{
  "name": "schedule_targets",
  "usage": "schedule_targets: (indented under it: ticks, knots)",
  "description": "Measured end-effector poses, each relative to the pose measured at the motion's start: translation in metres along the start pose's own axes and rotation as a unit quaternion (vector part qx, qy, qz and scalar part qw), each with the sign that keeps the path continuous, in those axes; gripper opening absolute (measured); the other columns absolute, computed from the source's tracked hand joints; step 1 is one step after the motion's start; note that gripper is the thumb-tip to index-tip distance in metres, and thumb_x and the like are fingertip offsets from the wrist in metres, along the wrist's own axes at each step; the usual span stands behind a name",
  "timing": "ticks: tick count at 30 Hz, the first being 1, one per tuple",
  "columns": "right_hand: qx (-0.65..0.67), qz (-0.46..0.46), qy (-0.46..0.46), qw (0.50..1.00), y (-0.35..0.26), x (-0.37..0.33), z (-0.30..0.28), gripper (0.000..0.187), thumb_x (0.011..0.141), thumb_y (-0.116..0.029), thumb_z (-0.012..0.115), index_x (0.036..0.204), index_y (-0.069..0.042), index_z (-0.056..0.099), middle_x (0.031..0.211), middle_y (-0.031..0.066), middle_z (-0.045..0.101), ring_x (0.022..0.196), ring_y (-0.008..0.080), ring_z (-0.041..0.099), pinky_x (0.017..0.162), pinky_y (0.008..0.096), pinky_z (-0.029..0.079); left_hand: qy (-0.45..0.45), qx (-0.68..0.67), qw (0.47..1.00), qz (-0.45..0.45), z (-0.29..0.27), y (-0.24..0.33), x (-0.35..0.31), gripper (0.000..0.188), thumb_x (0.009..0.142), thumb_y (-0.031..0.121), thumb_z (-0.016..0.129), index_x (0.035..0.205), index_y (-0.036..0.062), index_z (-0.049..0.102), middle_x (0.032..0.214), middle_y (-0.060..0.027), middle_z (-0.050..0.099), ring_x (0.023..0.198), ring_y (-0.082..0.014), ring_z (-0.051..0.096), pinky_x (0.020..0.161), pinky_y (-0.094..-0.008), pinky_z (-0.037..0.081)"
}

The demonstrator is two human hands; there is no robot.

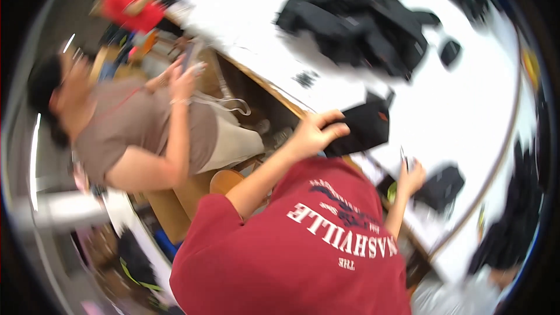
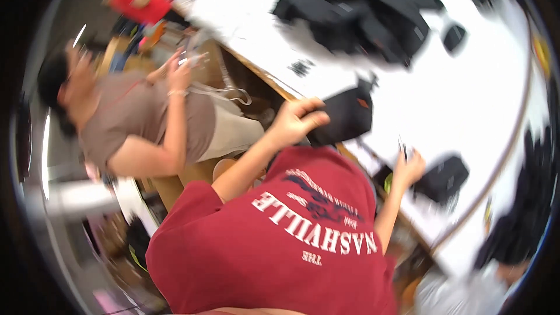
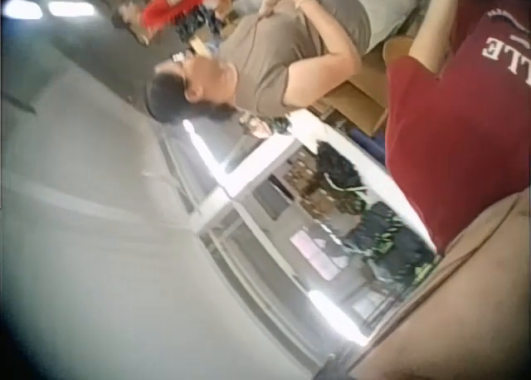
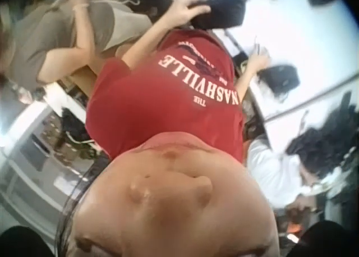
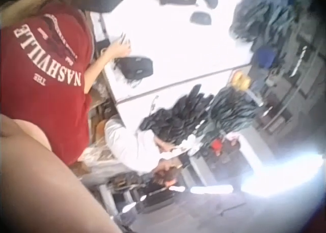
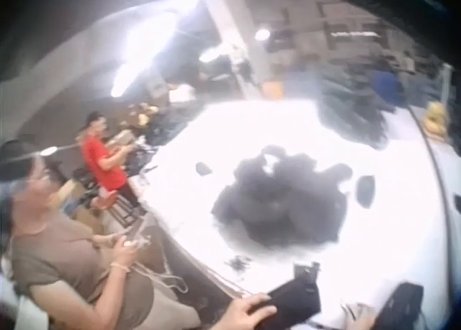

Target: Inspecting small black fabric pouches and inserting cards or tags into them.

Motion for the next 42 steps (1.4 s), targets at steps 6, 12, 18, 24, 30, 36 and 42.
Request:
schedule_targets:
  ticks: [6,12,18,24,30,36,42]
  knots:
    - [0.341,-0.173,-0.238,0.893,-0.135,0.016,-0.039,0.063,0.076,-0.018,0.068,0.132,-0.005,0.041,0.133,0.0122,0.042,0.119,0.0285,0.042,0.098,0.0428,0.033,-0.203,-0.030,0.979,-0.012,-0.016,-0.015,-0.031,0.035,0.086,0.030,0.063,0.097,-0.0020,0.058,0.083,-0.0072,0.062,0.079,-0.0113,0.053,0.072,-0.0279,0.044]
    - [0.333,-0.340,-0.576,0.664,-0.216,0.019,-0.004,0.056,0.084,-0.029,0.059,0.126,0.004,0.042,0.120,0.0169,0.052,0.112,0.0230,0.049,0.097,0.0329,0.036,-0.094,0.013,0.995,0.028,-0.028,-0.015,-0.064,0.045,0.080,0.040,0.066,0.096,-0.0021,0.059,0.083,-0.0127,0.063,0.079,-0.0210,0.058,0.071,-0.0326,0.044]
    - [0.303,-0.256,-0.683,0.613,-0.250,-0.001,0.051,0.037,0.081,-0.011,0.061,0.114,0.003,0.052,0.112,0.0124,0.055,0.102,0.0188,0.053,0.088,0.0294,0.042,0.080,0.036,0.996,-0.024,-0.055,-0.023,-0.104,0.042,0.079,0.037,0.066,0.090,-0.0030,0.061,0.080,-0.0172,0.064,0.075,-0.0295,0.060,0.068,-0.0376,0.044]
    - [0.270,-0.268,-0.734,0.562,-0.264,-0.009,0.114,0.022,0.084,-0.004,0.059,0.103,0.006,0.055,0.101,0.0112,0.059,0.091,0.0182,0.057,0.081,0.0285,0.045,0.235,0.087,0.965,-0.077,-0.059,-0.039,-0.145,0.042,0.076,0.036,0.068,0.094,-0.0014,0.057,0.085,-0.0172,0.062,0.082,-0.0336,0.059,0.071,-0.0398,0.044]
    - [0.138,-0.393,-0.736,0.533,-0.302,-0.009,0.069,0.029,0.088,-0.021,0.061,0.108,0.000,0.060,0.088,0.0078,0.063,0.074,0.0128,0.057,0.068,0.0266,0.047,0.299,0.105,0.937,-0.148,-0.052,-0.040,-0.161,0.046,0.074,0.035,0.069,0.099,-0.0012,0.055,0.088,-0.0185,0.061,0.085,-0.0351,0.059,0.073,-0.0420,0.044]
    - [-0.086,-0.511,-0.677,0.523,-0.297,0.009,0.030,0.037,0.078,-0.016,0.069,0.111,-0.005,0.057,0.089,0.0100,0.060,0.081,0.0169,0.057,0.073,0.0277,0.046,0.237,0.107,0.957,-0.131,-0.050,-0.044,-0.145,0.046,0.074,0.040,0.068,0.098,0.0013,0.059,0.088,-0.0186,0.063,0.083,-0.0367,0.059,0.072,-0.0426,0.045]
    - [0.013,-0.514,-0.587,0.625,-0.255,0.045,0.002,0.031,0.067,-0.005,0.067,0.098,-0.004,0.063,0.078,0.0115,0.062,0.067,0.0291,0.061,0.067,0.0331,0.049,0.176,0.100,0.961,-0.190,-0.064,-0.043,-0.122,0.044,0.081,0.042,0.060,0.097,0.0007,0.061,0.089,-0.0205,0.063,0.087,-0.0348,0.061,0.074,-0.0398,0.047]
Point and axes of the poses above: each hand's wrist, its own x-axis towards the middle knuckle, its own z-axis out of the palm, y = z × x, the point moved 4 cm from there along x, towards the middle knuckle
